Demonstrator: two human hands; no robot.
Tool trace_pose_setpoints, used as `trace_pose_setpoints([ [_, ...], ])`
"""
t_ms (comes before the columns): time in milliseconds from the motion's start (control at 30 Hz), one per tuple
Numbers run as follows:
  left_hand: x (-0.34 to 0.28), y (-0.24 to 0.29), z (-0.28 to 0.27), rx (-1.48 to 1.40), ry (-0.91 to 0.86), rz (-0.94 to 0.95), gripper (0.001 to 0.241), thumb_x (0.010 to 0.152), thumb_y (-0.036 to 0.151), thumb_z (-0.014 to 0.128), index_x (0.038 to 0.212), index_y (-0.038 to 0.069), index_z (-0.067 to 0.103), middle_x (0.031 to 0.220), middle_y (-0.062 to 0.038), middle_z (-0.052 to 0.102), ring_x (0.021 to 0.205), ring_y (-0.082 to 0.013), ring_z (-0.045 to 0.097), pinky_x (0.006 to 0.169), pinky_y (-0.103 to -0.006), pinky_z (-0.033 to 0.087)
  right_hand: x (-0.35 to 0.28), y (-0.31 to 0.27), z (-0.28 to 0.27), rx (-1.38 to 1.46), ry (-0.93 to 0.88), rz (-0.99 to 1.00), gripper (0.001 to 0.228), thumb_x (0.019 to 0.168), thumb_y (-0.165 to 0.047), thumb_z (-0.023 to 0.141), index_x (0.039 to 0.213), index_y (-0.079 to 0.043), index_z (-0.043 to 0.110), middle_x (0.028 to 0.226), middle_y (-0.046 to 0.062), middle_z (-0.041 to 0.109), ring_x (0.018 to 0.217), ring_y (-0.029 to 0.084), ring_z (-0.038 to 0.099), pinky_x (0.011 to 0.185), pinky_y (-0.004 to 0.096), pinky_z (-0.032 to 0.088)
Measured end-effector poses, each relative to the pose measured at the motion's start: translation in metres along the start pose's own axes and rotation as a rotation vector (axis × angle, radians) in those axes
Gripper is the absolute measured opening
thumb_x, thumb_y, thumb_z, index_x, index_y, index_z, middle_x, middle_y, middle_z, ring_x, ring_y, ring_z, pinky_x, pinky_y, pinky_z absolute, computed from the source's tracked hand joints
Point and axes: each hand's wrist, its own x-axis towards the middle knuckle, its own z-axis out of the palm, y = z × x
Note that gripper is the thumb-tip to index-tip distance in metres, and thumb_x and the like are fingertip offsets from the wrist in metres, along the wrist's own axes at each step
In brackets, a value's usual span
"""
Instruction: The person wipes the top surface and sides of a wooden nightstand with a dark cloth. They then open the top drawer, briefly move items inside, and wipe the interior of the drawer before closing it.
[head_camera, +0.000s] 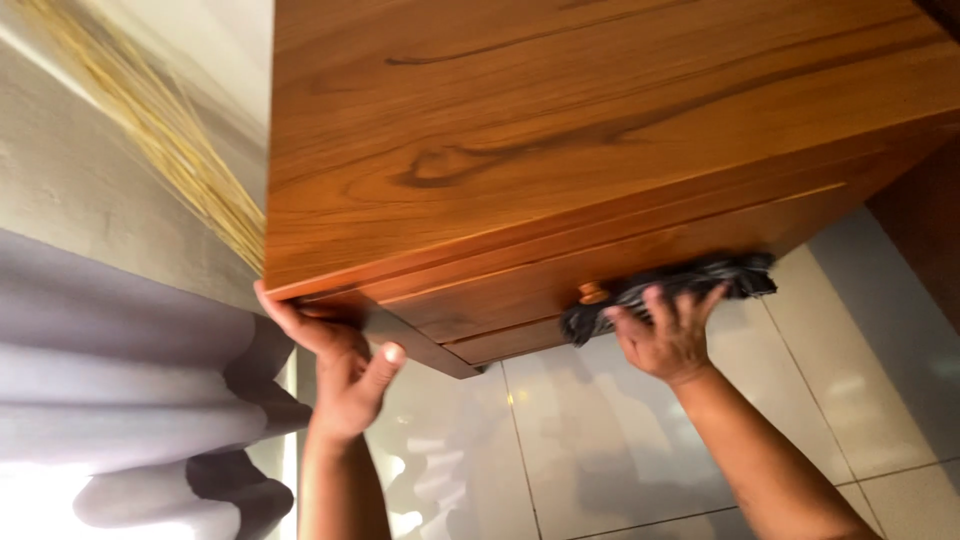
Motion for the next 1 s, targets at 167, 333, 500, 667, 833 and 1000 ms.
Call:
trace_pose_setpoints([
  [167,-0.004,-0.010,0.004,0.022,0.049,0.041,0.123,0.101,0.017,0.074,0.157,0.024,-0.036,0.178,-0.007,-0.012,0.161,-0.0229,0.001,0.136,-0.0505,0.007,-0.040,0.026,0.020,0.178,0.215,0.463,0.073,0.111,-0.033,0.054,0.167,-0.004,0.017,0.172,0.032,0.008,0.163,0.052,0.018,0.132,0.061,0.018],
  [333,-0.004,-0.015,0.007,0.160,0.088,0.078,0.123,0.100,0.013,0.074,0.156,0.026,-0.035,0.177,-0.005,-0.015,0.160,-0.0208,0.002,0.136,-0.0493,0.011,-0.143,-0.057,0.123,0.660,-0.215,1.465,0.055,0.108,-0.028,0.050,0.150,0.002,0.033,0.146,0.034,0.034,0.129,0.050,0.038,0.107,0.063,0.033],
  [500,-0.001,0.002,0.015,0.113,0.145,-0.076,0.130,0.094,0.017,0.075,0.155,0.028,-0.039,0.178,-0.016,-0.008,0.163,-0.0279,0.014,0.095,-0.0415,0.053,-0.075,-0.080,0.076,1.495,0.000,1.805,0.053,0.092,-0.017,0.062,0.141,-0.006,0.045,0.128,0.009,0.057,0.110,0.026,0.055,0.095,0.043,0.050],
  [667,-0.004,-0.004,0.011,-0.015,0.176,-0.165,0.136,0.090,0.023,0.078,0.152,0.029,-0.042,0.173,-0.021,0.000,0.127,-0.0354,0.034,0.079,-0.0395,0.054,-0.089,0.001,0.070,0.555,0.309,1.196,0.075,0.089,0.014,0.067,0.152,0.005,0.028,0.143,0.017,0.045,0.128,0.028,0.047,0.114,0.043,0.036],
  [833,-0.001,-0.013,0.006,0.123,0.098,0.049,0.125,0.100,0.016,0.075,0.159,0.029,-0.035,0.178,-0.007,-0.014,0.163,-0.0231,0.000,0.137,-0.0504,0.008,-0.073,-0.029,0.069,1.186,0.511,1.498,0.079,0.079,0.013,0.060,0.154,0.001,0.041,0.141,0.009,0.055,0.125,0.020,0.055,0.110,0.036,0.048],
  [1000,-0.003,-0.010,0.006,0.089,0.077,0.065,0.126,0.098,0.015,0.074,0.160,0.025,-0.036,0.175,-0.004,-0.022,0.165,-0.0217,-0.007,0.139,-0.0555,0.005,0.005,-0.019,0.003,0.998,0.446,0.912,0.058,0.095,0.006,0.070,0.141,-0.004,0.035,0.130,0.008,0.056,0.115,0.015,0.060,0.103,0.029,0.052],
])
